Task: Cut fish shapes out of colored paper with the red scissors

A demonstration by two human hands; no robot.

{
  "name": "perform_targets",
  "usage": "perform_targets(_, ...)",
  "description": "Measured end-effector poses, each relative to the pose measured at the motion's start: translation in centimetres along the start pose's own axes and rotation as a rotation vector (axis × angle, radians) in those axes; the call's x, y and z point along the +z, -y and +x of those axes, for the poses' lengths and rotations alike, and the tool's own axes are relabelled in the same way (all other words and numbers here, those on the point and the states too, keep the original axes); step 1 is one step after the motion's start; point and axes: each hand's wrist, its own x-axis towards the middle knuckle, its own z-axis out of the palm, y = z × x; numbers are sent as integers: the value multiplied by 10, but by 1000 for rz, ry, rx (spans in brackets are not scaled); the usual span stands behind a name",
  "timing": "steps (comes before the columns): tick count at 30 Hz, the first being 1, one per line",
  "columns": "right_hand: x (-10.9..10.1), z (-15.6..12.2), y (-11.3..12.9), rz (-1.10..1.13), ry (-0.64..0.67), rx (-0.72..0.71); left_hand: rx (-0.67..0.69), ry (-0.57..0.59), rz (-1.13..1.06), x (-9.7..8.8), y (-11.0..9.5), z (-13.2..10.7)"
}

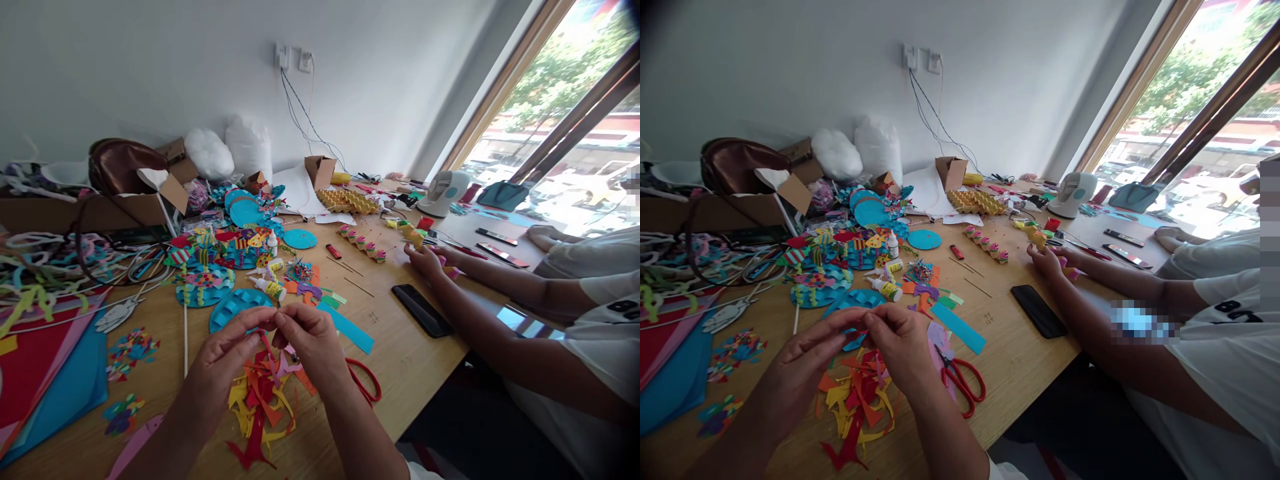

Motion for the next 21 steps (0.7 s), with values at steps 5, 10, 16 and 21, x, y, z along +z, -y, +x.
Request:
perform_targets(5,-1,2,-1,67,40,25,204,-28,276,-2,-2,3)
perform_targets(10,0,2,0,31,59,23,331,-58,410,-2,-2,5)
perform_targets(16,7,3,0,1,4,-15,340,-96,353,-4,3,2)
perform_targets(21,8,3,3,77,0,26,144,-97,109,-1,-3,0)
